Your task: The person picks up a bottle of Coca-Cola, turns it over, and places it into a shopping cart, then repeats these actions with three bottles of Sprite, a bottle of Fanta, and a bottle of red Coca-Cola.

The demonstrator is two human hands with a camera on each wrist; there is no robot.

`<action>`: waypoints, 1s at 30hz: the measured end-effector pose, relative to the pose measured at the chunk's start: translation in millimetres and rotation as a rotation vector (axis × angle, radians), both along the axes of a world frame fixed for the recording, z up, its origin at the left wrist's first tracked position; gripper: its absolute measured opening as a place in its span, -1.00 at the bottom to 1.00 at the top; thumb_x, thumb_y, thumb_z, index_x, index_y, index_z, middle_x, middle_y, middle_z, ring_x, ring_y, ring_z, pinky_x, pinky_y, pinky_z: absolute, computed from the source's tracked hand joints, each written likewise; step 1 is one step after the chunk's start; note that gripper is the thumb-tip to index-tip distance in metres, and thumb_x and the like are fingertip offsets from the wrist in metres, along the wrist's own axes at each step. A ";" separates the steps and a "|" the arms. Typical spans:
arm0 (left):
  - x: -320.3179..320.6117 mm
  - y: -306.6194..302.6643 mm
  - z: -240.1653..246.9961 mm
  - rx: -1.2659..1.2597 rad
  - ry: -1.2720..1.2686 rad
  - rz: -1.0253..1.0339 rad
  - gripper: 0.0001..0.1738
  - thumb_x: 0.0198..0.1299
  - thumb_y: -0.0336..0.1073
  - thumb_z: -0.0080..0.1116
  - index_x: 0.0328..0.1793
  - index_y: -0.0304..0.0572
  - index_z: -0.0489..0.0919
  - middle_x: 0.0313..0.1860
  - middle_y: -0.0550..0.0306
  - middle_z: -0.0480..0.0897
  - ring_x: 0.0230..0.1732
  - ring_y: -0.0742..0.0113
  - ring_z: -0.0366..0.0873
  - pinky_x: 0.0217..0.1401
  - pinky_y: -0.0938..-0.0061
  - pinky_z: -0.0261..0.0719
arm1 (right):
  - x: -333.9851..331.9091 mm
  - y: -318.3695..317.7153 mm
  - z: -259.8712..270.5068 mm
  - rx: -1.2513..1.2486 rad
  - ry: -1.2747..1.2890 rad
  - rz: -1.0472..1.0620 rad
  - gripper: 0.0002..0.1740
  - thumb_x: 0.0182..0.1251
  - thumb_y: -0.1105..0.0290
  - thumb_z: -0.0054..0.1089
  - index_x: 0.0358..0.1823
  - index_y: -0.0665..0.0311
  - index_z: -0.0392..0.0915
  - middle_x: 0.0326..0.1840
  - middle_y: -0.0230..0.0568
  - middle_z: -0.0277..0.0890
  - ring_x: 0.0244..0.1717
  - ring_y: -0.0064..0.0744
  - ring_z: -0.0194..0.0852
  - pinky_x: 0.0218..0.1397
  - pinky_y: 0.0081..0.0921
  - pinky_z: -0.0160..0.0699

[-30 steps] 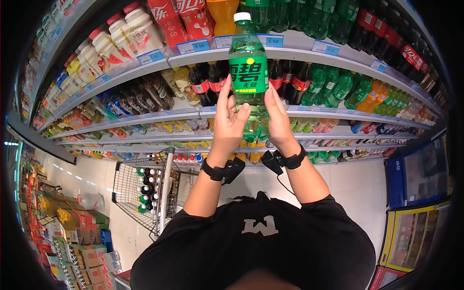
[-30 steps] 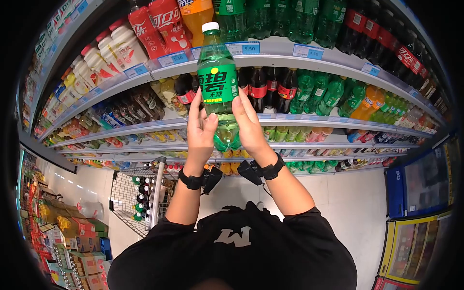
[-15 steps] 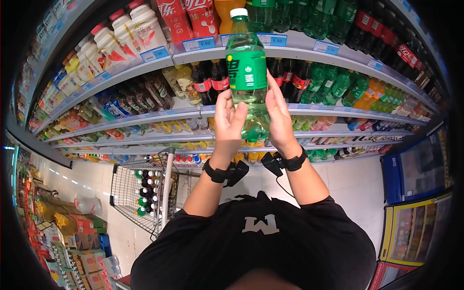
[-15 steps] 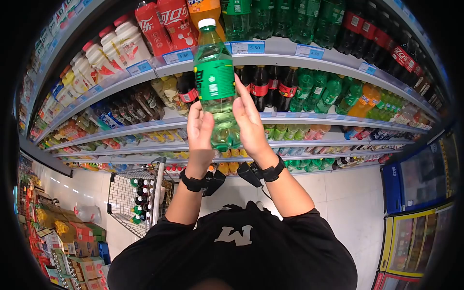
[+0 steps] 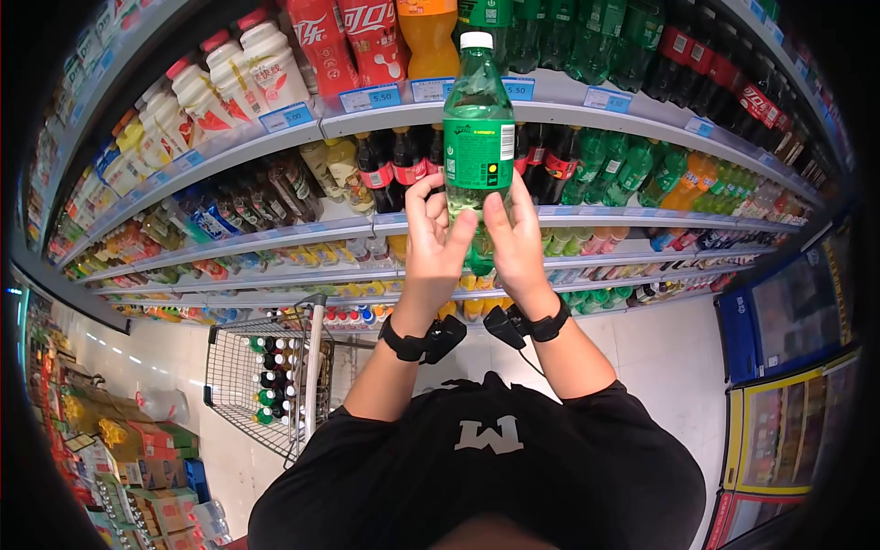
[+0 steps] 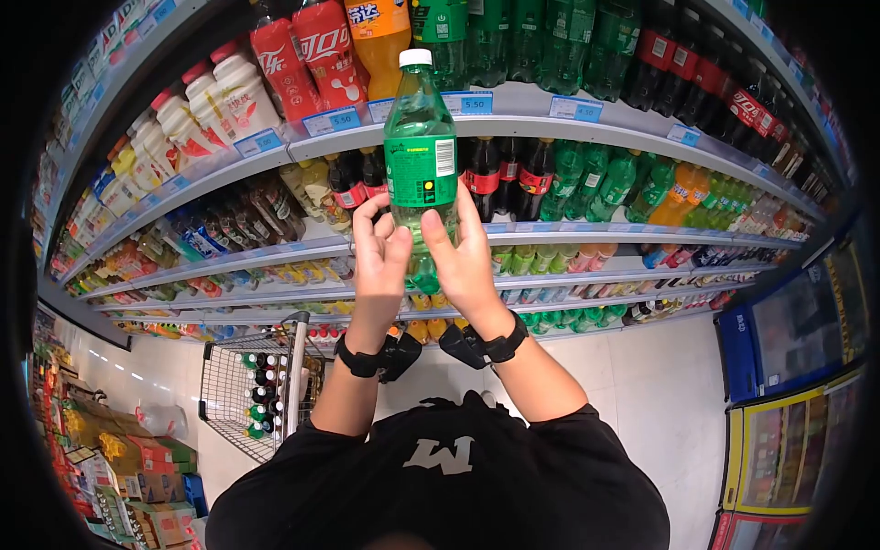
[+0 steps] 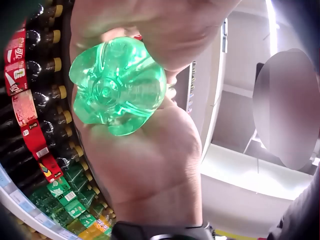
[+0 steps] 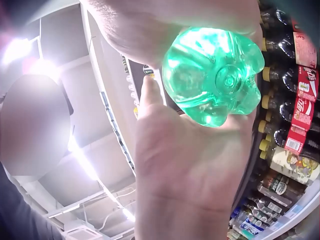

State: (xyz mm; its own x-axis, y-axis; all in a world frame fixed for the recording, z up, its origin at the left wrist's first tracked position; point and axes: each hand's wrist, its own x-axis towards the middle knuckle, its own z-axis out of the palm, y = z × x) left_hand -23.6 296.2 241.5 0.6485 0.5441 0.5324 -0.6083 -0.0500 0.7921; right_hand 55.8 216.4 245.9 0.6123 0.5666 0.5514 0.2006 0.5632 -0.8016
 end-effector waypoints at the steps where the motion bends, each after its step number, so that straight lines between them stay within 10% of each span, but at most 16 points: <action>1: 2.3 -0.6 -2.6 0.072 0.007 0.067 -0.43 0.47 -0.37 0.04 0.44 -0.26 0.03 0.18 -0.14 0.51 0.21 0.27 0.49 0.32 0.42 0.39 | 0.4 1.0 -5.7 -0.001 -0.025 -0.051 -0.31 0.64 0.07 -0.12 0.55 0.43 0.08 0.49 -0.10 0.23 0.48 -0.41 0.15 0.52 -0.42 0.09; 5: -2.6 -1.1 -5.7 0.028 0.000 0.083 -0.51 0.48 -0.35 0.00 0.39 -0.25 0.08 0.15 -0.13 0.53 0.17 0.34 0.50 0.27 0.45 0.41 | 13.2 -2.0 -14.4 -0.017 0.152 0.147 -0.35 0.70 0.04 -0.40 0.55 0.42 0.09 0.54 -0.14 0.17 0.54 -0.37 0.06 0.59 -0.40 -0.05; 11: -9.2 10.8 -7.4 0.127 0.125 0.061 -0.49 0.52 -0.25 -0.04 0.45 -0.29 0.12 0.01 0.02 0.54 0.00 0.44 0.48 0.13 0.48 0.46 | 9.2 -7.9 -12.4 0.000 0.112 0.162 -0.30 0.68 0.03 -0.27 0.59 0.40 0.00 0.59 -0.13 0.08 0.58 -0.37 0.00 0.61 -0.40 -0.11; 13: -12.5 14.0 2.7 0.609 0.284 0.367 -0.42 0.52 -0.22 -0.04 0.52 -0.32 0.09 0.01 0.05 0.51 -0.04 0.41 0.46 0.11 0.50 0.46 | 9.0 -8.6 -11.7 0.001 -0.012 0.025 -0.29 0.67 0.04 -0.25 0.61 0.40 -0.04 0.61 -0.11 0.05 0.59 -0.36 -0.02 0.62 -0.39 -0.14; 22: 0.9 -11.4 -3.5 0.132 0.038 0.227 -0.28 0.38 -0.29 0.21 0.47 -0.26 0.02 0.18 -0.10 0.48 0.20 0.24 0.48 0.25 0.39 0.43 | 6.8 -9.4 -1.3 0.074 0.095 0.049 -0.25 0.62 0.13 -0.05 0.63 0.34 -0.07 0.61 -0.09 0.07 0.58 -0.35 0.02 0.59 -0.38 -0.04; 30: -7.3 -3.3 -3.7 0.191 0.116 0.103 -0.46 0.59 -0.10 -0.22 0.49 -0.29 0.08 0.34 -0.15 0.40 0.32 0.27 0.36 0.40 0.36 0.27 | 8.0 -12.5 -9.5 -0.001 0.239 0.312 -0.31 0.59 0.18 0.01 0.57 0.36 0.06 0.55 -0.17 0.15 0.55 -0.38 0.03 0.59 -0.39 -0.07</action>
State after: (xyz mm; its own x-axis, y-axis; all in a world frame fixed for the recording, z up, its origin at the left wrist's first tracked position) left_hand -30.8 292.9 237.8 0.6576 0.5072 0.5571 -0.4981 -0.2621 0.8266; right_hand 63.8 203.9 236.4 0.5214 0.7462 0.4140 -0.1724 0.5672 -0.8053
